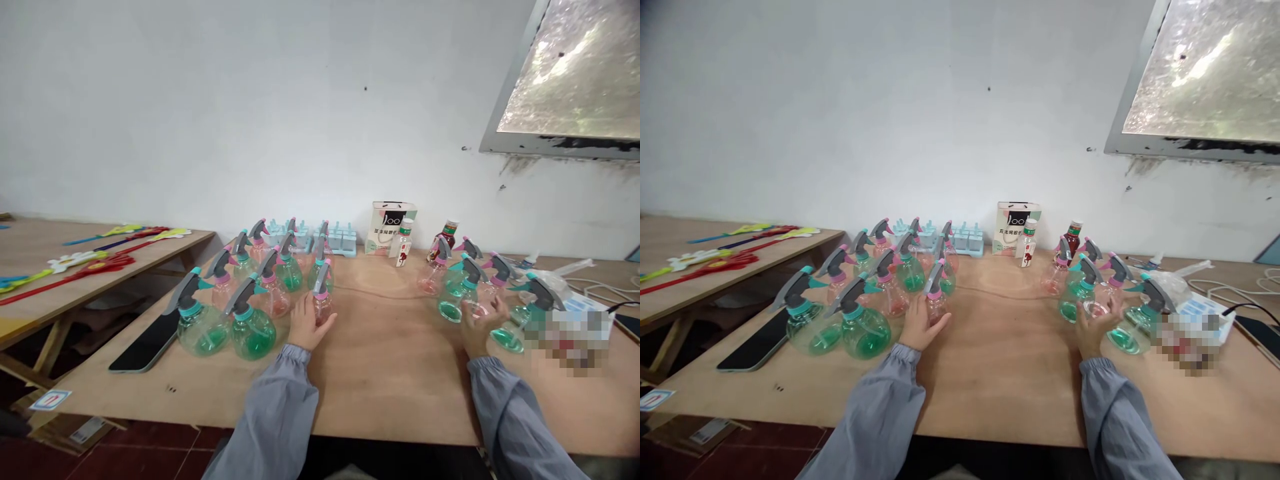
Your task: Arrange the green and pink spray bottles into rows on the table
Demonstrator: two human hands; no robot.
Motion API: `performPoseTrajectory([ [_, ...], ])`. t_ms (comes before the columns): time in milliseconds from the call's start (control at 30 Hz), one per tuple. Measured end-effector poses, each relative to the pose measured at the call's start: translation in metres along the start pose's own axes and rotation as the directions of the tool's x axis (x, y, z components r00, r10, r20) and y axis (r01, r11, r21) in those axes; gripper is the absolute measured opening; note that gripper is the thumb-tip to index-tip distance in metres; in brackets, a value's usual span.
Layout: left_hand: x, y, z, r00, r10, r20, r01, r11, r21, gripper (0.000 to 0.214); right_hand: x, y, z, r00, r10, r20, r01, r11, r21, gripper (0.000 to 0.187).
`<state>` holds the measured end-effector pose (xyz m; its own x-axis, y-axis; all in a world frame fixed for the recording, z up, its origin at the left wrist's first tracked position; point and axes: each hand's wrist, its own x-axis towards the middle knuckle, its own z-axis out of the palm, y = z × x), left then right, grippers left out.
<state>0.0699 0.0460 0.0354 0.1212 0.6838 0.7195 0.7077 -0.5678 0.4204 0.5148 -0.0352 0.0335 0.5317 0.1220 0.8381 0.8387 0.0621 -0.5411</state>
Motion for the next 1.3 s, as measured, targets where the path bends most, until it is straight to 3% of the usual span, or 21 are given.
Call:
performPoseTrajectory([
  [67,-0.003,0.007,-0.001,0.998,0.024,0.059,-0.023,0.999,-0.023,0.071,-0.006,-0.017,-0.005,0.991,-0.091,-0.095,0.098,0.992,0.077,0.074],
  [100,-0.005,0.012,-0.001,0.995,0.035,0.095,-0.031,0.999,-0.038,0.069,-0.011,-0.03,-0.006,0.989,-0.121,-0.09,0.131,0.984,0.117,0.067],
  [167,-0.01,0.024,0.0,0.985,0.049,0.166,-0.039,0.997,-0.062,0.065,-0.025,-0.069,-0.004,0.989,-0.143,0.048,0.13,0.968,0.217,0.056],
  [233,-0.014,0.038,0.003,0.972,0.069,0.223,-0.054,0.996,-0.075,0.065,-0.042,-0.115,0.003,0.944,-0.206,0.257,0.112,0.934,0.339,0.055],
  [367,-0.023,0.059,0.011,0.956,0.157,0.249,-0.13,0.984,-0.12,0.071,-0.073,-0.199,0.025,0.779,-0.255,0.574,-0.131,0.828,0.545,0.1],
  [467,-0.028,0.063,0.014,0.948,0.211,0.24,-0.166,0.967,-0.192,0.076,-0.082,-0.232,0.038,0.689,-0.166,0.706,-0.363,0.763,0.534,0.103],
  [567,-0.026,0.057,0.011,0.927,0.265,0.267,-0.186,0.94,-0.287,0.083,-0.078,-0.237,0.045,0.61,-0.072,0.789,-0.56,0.666,0.494,0.076],
  [633,-0.016,0.048,0.009,0.953,0.217,0.212,-0.142,0.937,-0.32,0.08,-0.071,-0.231,0.049,0.588,0.009,0.809,-0.661,0.581,0.474,0.058],
  [700,0.0,0.037,0.008,0.997,0.05,0.062,-0.028,0.949,-0.314,0.07,-0.063,-0.222,0.053,0.574,0.113,0.811,-0.741,0.494,0.456,0.046],
  [800,0.032,0.02,0.016,0.973,-0.197,-0.119,0.155,0.945,-0.289,0.075,-0.054,-0.211,0.056,0.537,0.224,0.813,-0.811,0.404,0.424,0.043],
  [900,0.056,0.005,0.031,0.957,-0.286,-0.049,0.268,0.934,-0.236,0.105,-0.052,-0.209,0.054,0.479,0.284,0.831,-0.868,0.293,0.4,0.046],
  [1000,0.062,-0.005,0.046,0.942,-0.329,0.059,0.334,0.92,-0.204,0.123,-0.053,-0.213,0.049,0.459,0.318,0.83,-0.888,0.184,0.421,0.044],
  [1067,0.06,-0.01,0.053,0.942,-0.327,0.072,0.335,0.916,-0.223,0.12,-0.055,-0.216,0.048,0.441,0.255,0.86,-0.897,0.161,0.412,0.044],
  [1167,0.057,-0.014,0.056,0.951,-0.309,0.02,0.304,0.921,-0.245,0.099,-0.058,-0.218,0.048,0.395,0.166,0.903,-0.916,0.145,0.374,0.046],
  [1300,0.05,-0.008,0.052,0.943,-0.333,0.028,0.333,0.93,-0.158,0.085,-0.058,-0.217,0.047,0.43,0.266,0.863,-0.903,0.129,0.41,0.044],
])
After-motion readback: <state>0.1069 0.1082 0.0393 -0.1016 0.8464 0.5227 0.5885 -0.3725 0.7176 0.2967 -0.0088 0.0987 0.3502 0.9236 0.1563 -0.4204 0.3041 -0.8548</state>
